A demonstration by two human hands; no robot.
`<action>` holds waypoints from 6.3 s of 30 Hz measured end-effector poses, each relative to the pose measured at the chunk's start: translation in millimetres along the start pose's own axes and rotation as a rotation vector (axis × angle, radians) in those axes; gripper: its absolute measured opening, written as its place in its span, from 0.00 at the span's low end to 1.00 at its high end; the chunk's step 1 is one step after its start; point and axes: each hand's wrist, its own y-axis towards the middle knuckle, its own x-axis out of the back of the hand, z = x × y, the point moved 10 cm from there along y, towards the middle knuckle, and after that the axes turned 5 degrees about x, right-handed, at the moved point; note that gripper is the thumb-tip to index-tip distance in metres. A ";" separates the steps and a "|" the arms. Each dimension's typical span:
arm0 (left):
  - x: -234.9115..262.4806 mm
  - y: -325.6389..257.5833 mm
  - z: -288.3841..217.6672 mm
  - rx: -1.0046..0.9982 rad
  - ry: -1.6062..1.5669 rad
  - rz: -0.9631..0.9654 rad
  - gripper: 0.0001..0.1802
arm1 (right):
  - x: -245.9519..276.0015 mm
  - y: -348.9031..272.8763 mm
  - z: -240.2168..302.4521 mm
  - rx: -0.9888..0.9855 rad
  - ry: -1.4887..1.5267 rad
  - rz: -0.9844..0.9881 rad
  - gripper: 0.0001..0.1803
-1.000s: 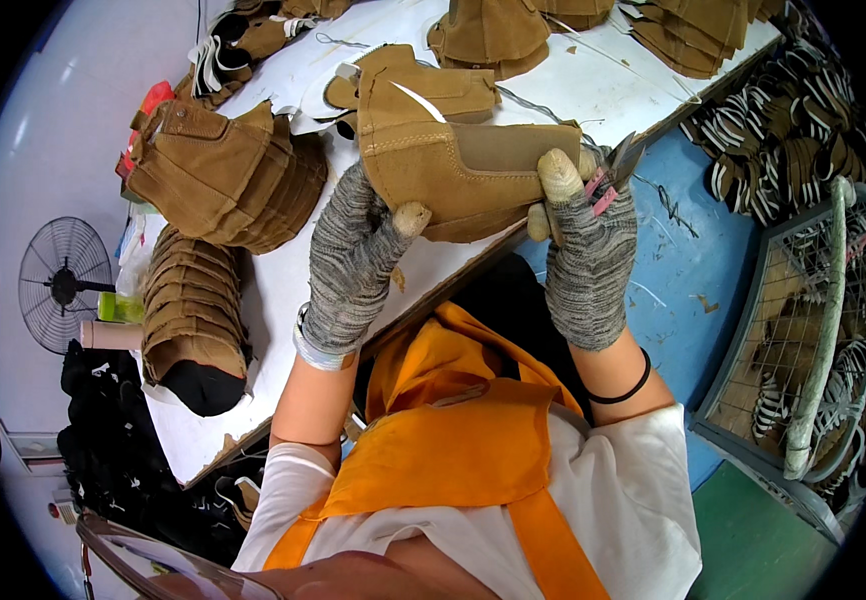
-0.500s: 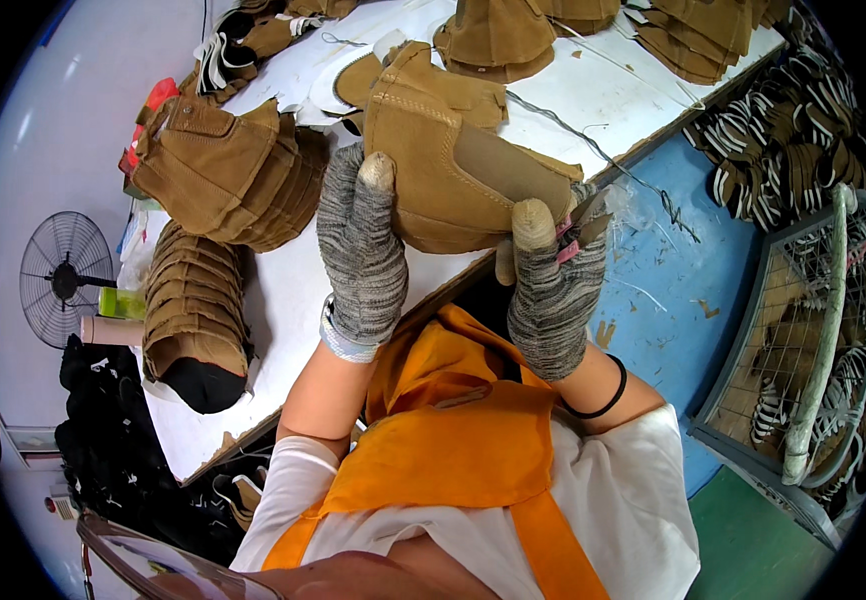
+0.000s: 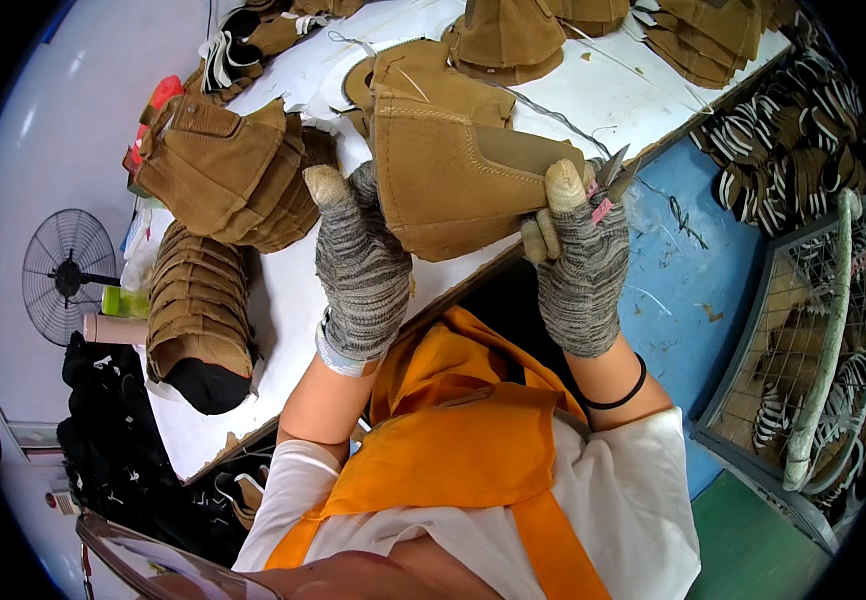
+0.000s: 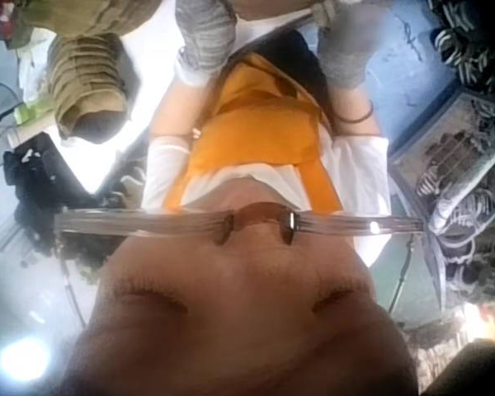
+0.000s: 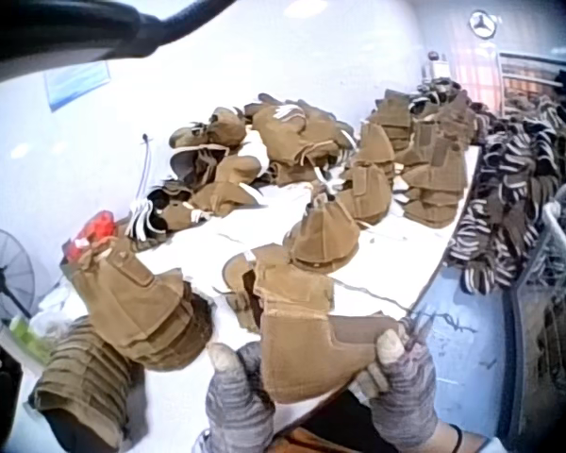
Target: The person trims excess threads from brown shoe uppers using a pair of snips, then stacks the uppers and threads them onto a wire loop.
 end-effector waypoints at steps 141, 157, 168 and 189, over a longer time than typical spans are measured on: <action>19.5 -56.2 39.8 -0.062 0.431 0.002 0.18 | -85.4 -73.8 62.0 0.687 -0.831 0.878 0.21; 46.8 -73.0 8.4 -0.415 1.121 -0.020 0.30 | 13.8 17.0 55.3 0.221 -0.614 0.184 0.24; 110.5 -72.2 22.8 -0.049 0.044 -0.159 0.40 | -32.8 4.4 -17.8 0.072 -0.319 0.654 0.40; 72.1 -62.7 35.9 -0.080 -0.712 -0.039 0.41 | -46.9 -23.2 -92.2 -0.539 0.227 0.448 0.37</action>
